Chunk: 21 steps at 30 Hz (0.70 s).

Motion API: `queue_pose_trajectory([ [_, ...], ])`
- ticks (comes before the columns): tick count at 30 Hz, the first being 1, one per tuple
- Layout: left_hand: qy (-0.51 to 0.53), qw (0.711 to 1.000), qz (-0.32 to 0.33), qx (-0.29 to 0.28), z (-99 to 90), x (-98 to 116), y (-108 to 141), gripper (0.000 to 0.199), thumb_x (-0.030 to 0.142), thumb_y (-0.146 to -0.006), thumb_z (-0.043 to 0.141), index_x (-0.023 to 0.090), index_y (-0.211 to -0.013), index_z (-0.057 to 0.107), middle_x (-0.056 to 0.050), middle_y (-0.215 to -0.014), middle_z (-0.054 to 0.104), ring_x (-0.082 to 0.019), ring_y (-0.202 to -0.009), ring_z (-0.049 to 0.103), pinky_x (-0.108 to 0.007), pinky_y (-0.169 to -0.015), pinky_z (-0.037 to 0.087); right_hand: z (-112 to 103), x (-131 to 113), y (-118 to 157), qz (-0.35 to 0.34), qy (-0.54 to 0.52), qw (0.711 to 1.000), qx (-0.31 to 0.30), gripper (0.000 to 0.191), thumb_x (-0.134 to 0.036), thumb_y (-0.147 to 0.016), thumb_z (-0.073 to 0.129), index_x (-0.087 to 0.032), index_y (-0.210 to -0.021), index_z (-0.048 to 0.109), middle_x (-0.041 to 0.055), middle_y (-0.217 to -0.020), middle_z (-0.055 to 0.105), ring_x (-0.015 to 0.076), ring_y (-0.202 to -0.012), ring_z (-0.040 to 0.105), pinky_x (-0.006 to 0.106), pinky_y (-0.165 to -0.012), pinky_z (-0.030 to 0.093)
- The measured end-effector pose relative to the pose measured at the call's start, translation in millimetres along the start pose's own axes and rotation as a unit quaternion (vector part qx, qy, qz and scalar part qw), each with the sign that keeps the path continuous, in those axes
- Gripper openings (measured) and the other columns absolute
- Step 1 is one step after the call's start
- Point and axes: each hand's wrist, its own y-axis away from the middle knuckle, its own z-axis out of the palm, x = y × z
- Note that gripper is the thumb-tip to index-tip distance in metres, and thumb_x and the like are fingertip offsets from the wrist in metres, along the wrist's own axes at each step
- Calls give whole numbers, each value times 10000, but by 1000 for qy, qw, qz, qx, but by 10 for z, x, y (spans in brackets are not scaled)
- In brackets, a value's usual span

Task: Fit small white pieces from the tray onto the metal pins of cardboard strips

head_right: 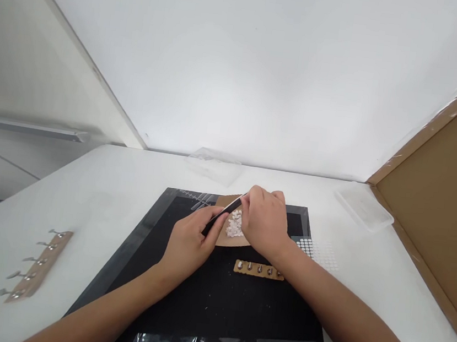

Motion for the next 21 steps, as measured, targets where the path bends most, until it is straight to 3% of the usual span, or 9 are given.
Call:
queue_pose_trajectory([
  [4, 5, 1000, -5, -5, 4, -1, 4, 134, 241, -1064, 555, 190, -1080, 678, -37, -971, 784, -178, -847, 751, -284, -791, 585, 14, -20, 20, -39, -19, 999, -33, 219, -244, -1070, 439, -225, -856, 479, 25, -785, 682, 186, -689, 587, 354, -825, 344],
  [8, 6, 1000, -14, -6, 11, -15, 2, 148, 258, -1069, 548, 193, -1069, 681, -40, -958, 783, -180, -836, 748, -288, -783, 587, 27, -20, 20, -18, -3, 1000, -4, 210, -253, -1080, 445, -225, -875, 486, 36, -835, 707, 196, -709, 593, 372, -864, 349],
  [14, 14, 1000, -24, -6, -3, -1, 11, 161, 271, -1071, 534, 202, -1080, 680, -54, -984, 787, -193, -861, 751, -302, -801, 599, -30, -49, 20, -43, -17, 999, -26, 225, -229, -1071, 449, -228, -847, 469, 10, -773, 670, 177, -673, 567, 360, -846, 350],
  [18, 14, 1000, -19, 0, -11, 7, 10, 158, 272, -1072, 536, 199, -1065, 676, -49, -963, 783, -189, -848, 752, -294, -781, 593, -34, -20, -22, -4, 13, 1000, 9, 224, -230, -1068, 444, -228, -845, 462, 26, -789, 674, 191, -671, 568, 372, -830, 330],
  [21, 8, 1000, -15, -3, -11, 2, 5, 158, 263, -1071, 531, 197, -1061, 675, -46, -954, 784, -189, -840, 753, -291, -770, 590, -24, -23, -14, -21, -2, 999, -24, 223, -232, -1064, 442, -229, -841, 456, 30, -791, 671, 193, -682, 575, 368, -825, 333],
])
